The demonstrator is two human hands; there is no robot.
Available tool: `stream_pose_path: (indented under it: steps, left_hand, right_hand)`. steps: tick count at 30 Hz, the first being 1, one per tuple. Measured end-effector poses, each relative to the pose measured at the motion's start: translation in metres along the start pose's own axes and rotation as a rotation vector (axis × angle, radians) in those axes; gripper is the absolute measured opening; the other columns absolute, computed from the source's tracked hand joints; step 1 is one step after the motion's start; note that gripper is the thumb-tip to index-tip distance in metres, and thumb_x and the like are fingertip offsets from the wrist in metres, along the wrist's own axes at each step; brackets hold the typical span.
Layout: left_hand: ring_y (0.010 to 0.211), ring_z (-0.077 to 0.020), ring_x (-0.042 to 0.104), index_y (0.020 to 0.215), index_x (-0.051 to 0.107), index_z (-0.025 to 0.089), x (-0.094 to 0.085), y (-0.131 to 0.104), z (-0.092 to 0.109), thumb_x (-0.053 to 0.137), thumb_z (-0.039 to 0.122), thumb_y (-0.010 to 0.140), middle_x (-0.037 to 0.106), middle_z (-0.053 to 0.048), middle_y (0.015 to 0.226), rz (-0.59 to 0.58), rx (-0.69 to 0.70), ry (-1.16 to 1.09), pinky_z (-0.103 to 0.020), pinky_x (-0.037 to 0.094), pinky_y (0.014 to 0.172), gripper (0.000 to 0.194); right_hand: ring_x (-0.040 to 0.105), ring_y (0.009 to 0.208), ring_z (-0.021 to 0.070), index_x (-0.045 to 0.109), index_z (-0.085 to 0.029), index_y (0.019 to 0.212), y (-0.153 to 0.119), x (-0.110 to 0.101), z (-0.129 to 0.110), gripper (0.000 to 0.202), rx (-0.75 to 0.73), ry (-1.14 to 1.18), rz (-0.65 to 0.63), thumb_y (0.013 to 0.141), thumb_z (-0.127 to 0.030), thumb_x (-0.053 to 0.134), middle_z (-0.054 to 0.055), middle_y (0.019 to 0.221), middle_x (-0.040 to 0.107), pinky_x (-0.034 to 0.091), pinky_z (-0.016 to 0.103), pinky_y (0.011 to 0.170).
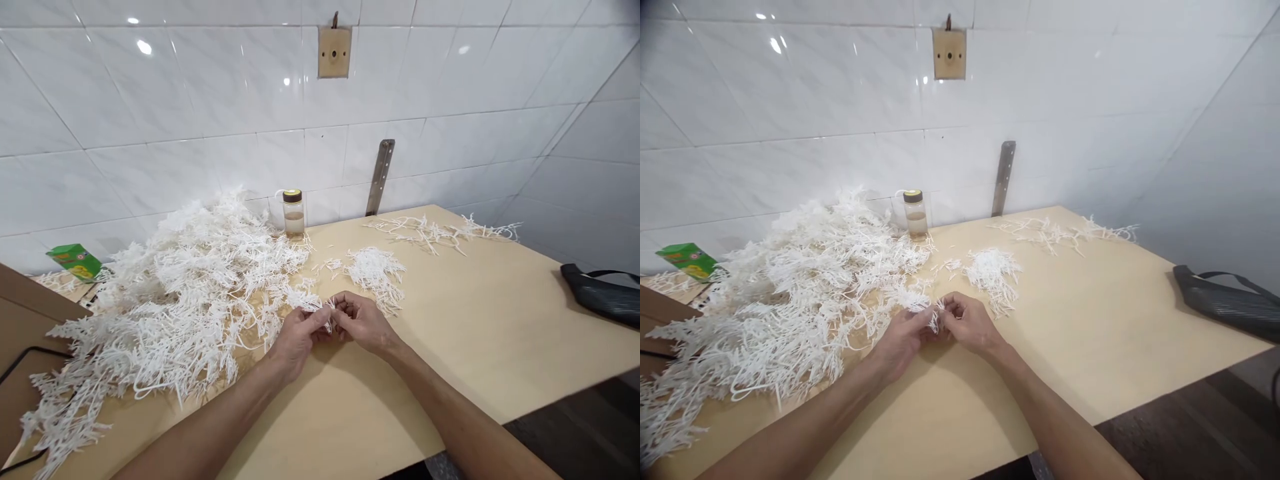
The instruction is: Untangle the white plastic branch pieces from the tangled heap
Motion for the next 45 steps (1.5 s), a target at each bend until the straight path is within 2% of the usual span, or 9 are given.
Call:
stream_pose_path:
  steps: [4,12,18,25,31,34,38,41,45]
  left_hand:
    - [0.064,-0.0174,0.059,0.067,0.068,0.012,-0.009,0.002,0.001,0.076,0.043,0.072,0.066,-0.006,0.065,0.052,0.073,0.209,-0.029,0.042,0.065,0.032]
    - [0.065,-0.018,0.06,0.07,0.068,0.011,-0.024,0.011,-0.009,0.069,0.049,0.077,0.068,-0.009,0.07,0.006,0.052,0.173,-0.029,0.042,0.063,0.039]
    - [0.064,-0.0159,0.059,0.078,0.069,0.011,-0.021,0.011,-0.009,0.078,0.037,0.068,0.068,-0.008,0.072,-0.014,0.039,0.174,-0.026,0.042,0.06,0.029]
    - [0.048,-0.0126,0.053,0.06,0.062,0.013,-0.024,0.011,-0.005,0.068,0.03,0.074,0.057,-0.002,0.05,0.146,0.017,0.382,-0.024,0.038,0.049,0.023]
    - [0.048,-0.0132,0.055,0.058,0.059,0.014,-0.028,0.012,-0.007,0.061,0.029,0.077,0.057,-0.001,0.049,0.172,0.08,0.503,-0.024,0.04,0.05,0.024]
    - [0.053,-0.015,0.059,0.062,0.061,0.014,-0.028,0.013,-0.009,0.059,0.033,0.079,0.061,-0.003,0.055,0.173,0.114,0.549,-0.025,0.044,0.054,0.026]
    - [0.055,-0.0136,0.056,0.064,0.06,0.015,-0.027,0.013,-0.009,0.057,0.034,0.08,0.061,-0.002,0.058,0.165,0.182,0.651,-0.025,0.042,0.055,0.026]
    - [0.054,-0.0118,0.05,0.068,0.06,0.015,-0.027,0.012,-0.009,0.06,0.036,0.079,0.057,0.001,0.057,0.189,0.228,0.72,-0.023,0.036,0.053,0.024]
    - [0.055,-0.0116,0.047,0.071,0.061,0.015,-0.027,0.01,-0.008,0.062,0.035,0.077,0.056,0.001,0.06,0.249,0.248,0.807,-0.024,0.032,0.052,0.022]
  right_hand:
    - [0.059,0.046,0.0129,0.056,-0.019,0.084,-0.001,0.003,0.003,0.024,0.056,0.007,-0.064,0.083,-0.042,0.064,-0.002,0.057,0.062,0.045,0.022,0.042]
    - [0.057,0.04,0.012,0.054,-0.019,0.076,0.004,0.004,0.017,0.03,0.141,0.225,-0.095,0.083,-0.046,0.065,-0.003,0.052,0.062,0.04,0.02,0.038]
    - [0.058,0.044,0.0119,0.06,-0.019,0.08,0.007,0.002,0.018,0.028,0.1,0.251,-0.05,0.08,-0.045,0.071,-0.002,0.055,0.062,0.047,0.022,0.045]
    - [0.058,0.046,0.0113,0.062,-0.018,0.082,0.005,0.001,0.009,0.027,0.017,0.2,-0.018,0.082,-0.044,0.069,-0.001,0.059,0.062,0.044,0.022,0.045]
    - [0.06,0.057,0.0125,0.065,-0.019,0.089,0.004,-0.006,0.002,0.024,0.003,0.298,-0.02,0.075,-0.036,0.076,0.001,0.073,0.066,0.049,0.025,0.052]
    - [0.056,0.058,0.0114,0.065,-0.018,0.085,0.005,-0.009,0.001,0.028,0.053,0.363,0.019,0.078,-0.044,0.073,0.001,0.07,0.061,0.048,0.024,0.051]
    - [0.049,0.043,0.0079,0.064,-0.016,0.083,0.005,-0.006,0.008,0.046,0.175,0.213,0.009,0.082,-0.061,0.062,-0.002,0.06,0.055,0.034,0.02,0.038]
    - [0.05,0.037,0.0081,0.062,-0.016,0.082,0.004,-0.003,0.014,0.053,0.246,0.078,-0.04,0.082,-0.069,0.056,-0.002,0.057,0.055,0.024,0.02,0.033]
    - [0.05,0.038,0.0071,0.06,-0.017,0.072,0.003,-0.003,0.011,0.047,0.207,0.013,-0.083,0.08,-0.062,0.063,-0.003,0.057,0.055,0.028,0.02,0.036]
Point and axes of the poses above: each hand's wrist, its own y-axis towards the middle knuckle, its own x-axis out of the palm, z = x × y, the point moved 5 cm from there along y, towards the middle knuckle
